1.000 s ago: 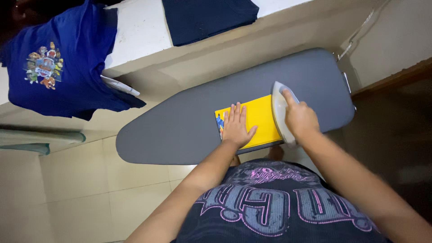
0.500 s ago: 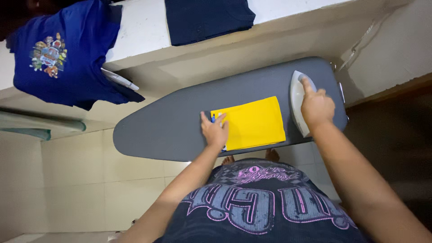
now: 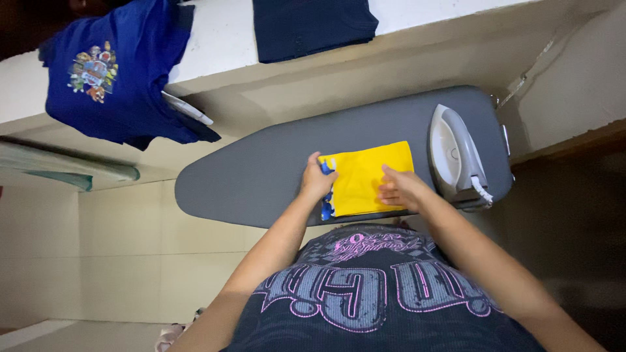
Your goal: The person irons a yellow t-shirt on an ironing board, smoothing the fabric with an electric iron. They flip the shirt to iron the other side and then fold it neatly on the board.
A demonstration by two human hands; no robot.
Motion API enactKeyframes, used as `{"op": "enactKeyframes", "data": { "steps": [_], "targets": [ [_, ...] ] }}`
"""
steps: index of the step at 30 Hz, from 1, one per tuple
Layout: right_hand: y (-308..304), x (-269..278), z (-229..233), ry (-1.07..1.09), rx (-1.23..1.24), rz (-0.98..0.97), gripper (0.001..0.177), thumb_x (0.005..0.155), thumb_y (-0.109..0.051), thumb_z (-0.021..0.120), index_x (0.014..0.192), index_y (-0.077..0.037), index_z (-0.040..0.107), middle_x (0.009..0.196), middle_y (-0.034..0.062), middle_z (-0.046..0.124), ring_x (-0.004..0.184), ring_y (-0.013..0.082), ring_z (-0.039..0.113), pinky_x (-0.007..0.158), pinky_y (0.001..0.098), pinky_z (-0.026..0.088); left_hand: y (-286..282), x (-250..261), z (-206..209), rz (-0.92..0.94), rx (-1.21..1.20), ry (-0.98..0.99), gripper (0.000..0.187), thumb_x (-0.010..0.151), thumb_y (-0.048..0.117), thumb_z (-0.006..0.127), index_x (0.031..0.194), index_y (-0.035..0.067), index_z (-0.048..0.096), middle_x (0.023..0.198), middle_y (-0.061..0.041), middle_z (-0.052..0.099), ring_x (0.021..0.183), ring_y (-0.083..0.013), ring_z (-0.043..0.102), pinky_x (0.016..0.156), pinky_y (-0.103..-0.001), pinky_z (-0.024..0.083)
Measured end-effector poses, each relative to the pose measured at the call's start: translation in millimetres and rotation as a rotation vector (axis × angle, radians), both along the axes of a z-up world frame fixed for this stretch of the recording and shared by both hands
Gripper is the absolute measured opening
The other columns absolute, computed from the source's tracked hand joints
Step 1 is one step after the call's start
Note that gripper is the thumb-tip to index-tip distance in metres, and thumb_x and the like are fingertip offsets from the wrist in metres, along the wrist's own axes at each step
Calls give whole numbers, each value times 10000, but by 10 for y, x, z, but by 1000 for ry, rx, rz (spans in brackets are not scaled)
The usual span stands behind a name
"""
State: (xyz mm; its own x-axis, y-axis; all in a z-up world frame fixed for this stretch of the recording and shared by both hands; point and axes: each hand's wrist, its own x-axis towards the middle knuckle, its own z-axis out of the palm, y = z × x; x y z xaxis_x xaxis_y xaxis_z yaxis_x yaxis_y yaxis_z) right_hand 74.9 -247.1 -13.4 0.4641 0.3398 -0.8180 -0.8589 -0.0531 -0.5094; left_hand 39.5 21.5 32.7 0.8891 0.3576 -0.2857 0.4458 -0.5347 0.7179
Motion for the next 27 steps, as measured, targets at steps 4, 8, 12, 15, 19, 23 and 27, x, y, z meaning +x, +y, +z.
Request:
{"op": "enactKeyframes", "data": {
  "steps": [4, 8, 12, 15, 19, 23, 27],
  "targets": [
    [180, 193, 367, 337, 141, -261, 1001, 927, -747, 477, 1462, 84, 317, 1422, 384, 476, 1194, 531, 590, 974, 584, 510, -227, 24, 727, -248, 6, -65, 674, 823, 187, 792, 1437, 132, 519, 1122, -180, 723, 1011, -347, 734, 884, -416, 581],
    [287, 517, 418, 202, 359, -336, 823, 868, -671, 489, 1399, -43, 487, 1362, 290, 563, 1187, 447, 582, 966, 561, 504, -395, 36, 1228, -640, 83, -346, 686, 795, 78, 734, 1445, 125, 523, 1067, -118, 744, 1024, -336, 704, 870, -430, 552],
    [453, 887, 255, -30, 539, -440, 507, 984, -273, 556, 1420, -22, 494, 1432, 188, 599, 1303, 347, 594, 1109, 507, 484, -328, 64, 1483, -807, 287, -537, 593, 723, -21, 681, 1287, 163, 684, 1027, -16, 772, 1036, -287, 698, 944, -448, 482],
    [505, 840, 264, -135, 654, -527, 465, 985, -140, 497, 1434, -21, 486, 1437, 187, 592, 1317, 348, 600, 1138, 497, 472, -103, 61, 1439, -797, 360, -674, 435, 717, 3, 703, 1099, 202, 765, 1017, -1, 757, 1061, -251, 685, 1020, -457, 428],
    [515, 428, 68, -109, 762, -559, 486, 987, -118, 479, 1467, -46, 449, 1485, 153, 568, 1341, 315, 590, 1143, 485, 473, 231, -73, 1064, -822, 496, -640, 317, 709, 43, 726, 955, 232, 794, 999, -10, 758, 1097, -260, 665, 1080, -511, 372],
    [244, -18, -163, 244, 200, -326, 456, 1037, -223, 448, 1446, -20, 434, 1374, 253, 594, 1208, 372, 630, 1041, 526, 517, 315, -259, 663, -956, 520, 249, 219, 741, 150, 775, 932, 247, 821, 954, -8, 766, 1056, -216, 659, 1147, -592, 240],
    [-166, -90, 363, -337, -394, 8, 284, 1029, -234, 577, 1153, -2, 683, 1002, 205, 753, 926, 370, 729, 853, 496, 579, 336, -331, 474, -778, 416, 108, 114, 792, 267, 770, 880, 197, 790, 918, -42, 767, 989, -242, 698, 982, -478, 427]
  ]
}}
